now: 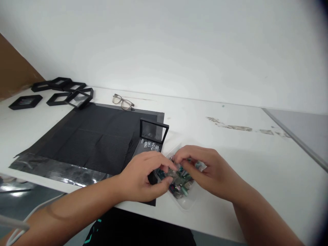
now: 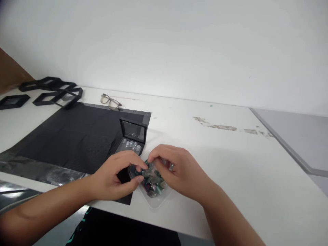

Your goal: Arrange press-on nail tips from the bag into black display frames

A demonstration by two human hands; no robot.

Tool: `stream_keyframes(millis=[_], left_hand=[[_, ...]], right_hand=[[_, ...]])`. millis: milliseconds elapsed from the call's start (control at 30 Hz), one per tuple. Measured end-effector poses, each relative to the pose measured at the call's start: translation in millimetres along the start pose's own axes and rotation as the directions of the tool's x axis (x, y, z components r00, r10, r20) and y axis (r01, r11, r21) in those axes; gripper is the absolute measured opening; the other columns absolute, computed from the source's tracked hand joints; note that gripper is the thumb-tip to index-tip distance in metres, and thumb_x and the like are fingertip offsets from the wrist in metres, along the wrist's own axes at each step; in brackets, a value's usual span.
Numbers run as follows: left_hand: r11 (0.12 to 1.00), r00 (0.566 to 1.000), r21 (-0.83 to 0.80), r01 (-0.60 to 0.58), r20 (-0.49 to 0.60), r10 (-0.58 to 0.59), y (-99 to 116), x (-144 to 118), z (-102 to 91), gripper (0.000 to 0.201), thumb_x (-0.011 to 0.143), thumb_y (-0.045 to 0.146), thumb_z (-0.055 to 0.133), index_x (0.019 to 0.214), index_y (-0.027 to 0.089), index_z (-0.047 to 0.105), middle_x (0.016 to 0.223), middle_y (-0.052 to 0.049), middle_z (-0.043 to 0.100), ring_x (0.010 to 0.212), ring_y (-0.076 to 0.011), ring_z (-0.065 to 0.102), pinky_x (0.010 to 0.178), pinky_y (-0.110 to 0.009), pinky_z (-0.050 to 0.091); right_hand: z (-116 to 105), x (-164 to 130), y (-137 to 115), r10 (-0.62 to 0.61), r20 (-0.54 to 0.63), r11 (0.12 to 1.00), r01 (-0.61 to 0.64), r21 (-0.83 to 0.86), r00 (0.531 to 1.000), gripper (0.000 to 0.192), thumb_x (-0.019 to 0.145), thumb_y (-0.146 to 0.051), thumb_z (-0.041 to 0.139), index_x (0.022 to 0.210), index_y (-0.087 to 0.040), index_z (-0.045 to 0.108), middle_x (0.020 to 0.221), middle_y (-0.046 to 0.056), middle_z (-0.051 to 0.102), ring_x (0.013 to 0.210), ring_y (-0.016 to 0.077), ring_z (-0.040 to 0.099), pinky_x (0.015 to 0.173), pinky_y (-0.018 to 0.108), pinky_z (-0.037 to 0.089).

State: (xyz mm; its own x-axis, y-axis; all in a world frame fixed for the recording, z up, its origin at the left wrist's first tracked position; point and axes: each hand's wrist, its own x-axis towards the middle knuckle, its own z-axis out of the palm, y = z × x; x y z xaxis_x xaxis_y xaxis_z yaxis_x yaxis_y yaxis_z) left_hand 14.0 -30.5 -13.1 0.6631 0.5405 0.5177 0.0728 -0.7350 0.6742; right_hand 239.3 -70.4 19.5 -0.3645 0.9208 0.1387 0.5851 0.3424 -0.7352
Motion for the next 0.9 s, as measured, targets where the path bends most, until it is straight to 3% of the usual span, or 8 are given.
stream_keyframes(millis=[167,367,500,667,900], left_hand=[[1.000,0.996,0.000,-0.007,-0.084,0.007,2,1,2.9,0.022,0.079,0.024,0.072,0.100,0.019,0.065,0.079,0.000,0.069,0.072,-0.0109,0.067,0.072,-0.024,0.054],[1.000,0.978,0.026,-0.010,-0.208,0.015,4,5,6.6,0.017,0.079,0.025,0.076,0.091,0.019,0.066,0.074,0.001,0.071,0.066,-0.0095,0.067,0.067,-0.021,0.055],[0.998,0.956,0.012,-0.065,-0.287,0.066,3,6,7.9,0.027,0.078,0.029,0.080,0.101,0.018,0.068,0.075,0.001,0.074,0.064,-0.0079,0.068,0.066,-0.018,0.057],[0.986,0.935,0.049,-0.159,-0.312,0.167,3,6,7.0,0.030,0.079,0.028,0.080,0.105,0.017,0.070,0.074,0.001,0.073,0.064,-0.0071,0.067,0.066,-0.017,0.057],[0.975,0.925,0.078,-0.206,-0.309,0.220,2,5,8.1,0.035,0.081,0.021,0.071,0.115,0.013,0.068,0.065,0.002,0.064,0.056,-0.0065,0.059,0.059,-0.017,0.054]], right_hand=[[3,-2,-2,-0.099,-0.057,0.990,0.104,0.093,0.993,0.015,0.093,-0.016,0.053,0.091,-0.024,0.066,0.094,0.003,0.073,0.084,0.0150,0.068,0.073,0.027,0.054],[8,2,-6,-0.139,-0.144,0.972,0.163,0.172,0.980,0.012,0.091,-0.017,0.059,0.088,-0.025,0.067,0.088,0.002,0.074,0.078,0.0147,0.070,0.069,0.028,0.056],[12,5,-9,-0.120,-0.173,0.945,0.165,0.282,0.978,0.011,0.092,-0.019,0.061,0.084,-0.023,0.068,0.083,0.002,0.075,0.073,0.0139,0.070,0.062,0.026,0.055],[16,6,-6,-0.099,-0.130,0.875,0.149,0.462,0.987,0.009,0.093,-0.019,0.063,0.088,-0.024,0.069,0.088,0.003,0.077,0.080,0.0157,0.072,0.066,0.028,0.058],[16,4,-4,-0.095,-0.122,0.841,0.146,0.521,0.988,0.010,0.090,-0.014,0.066,0.091,-0.024,0.068,0.090,0.003,0.077,0.076,0.0145,0.071,0.068,0.030,0.059]])
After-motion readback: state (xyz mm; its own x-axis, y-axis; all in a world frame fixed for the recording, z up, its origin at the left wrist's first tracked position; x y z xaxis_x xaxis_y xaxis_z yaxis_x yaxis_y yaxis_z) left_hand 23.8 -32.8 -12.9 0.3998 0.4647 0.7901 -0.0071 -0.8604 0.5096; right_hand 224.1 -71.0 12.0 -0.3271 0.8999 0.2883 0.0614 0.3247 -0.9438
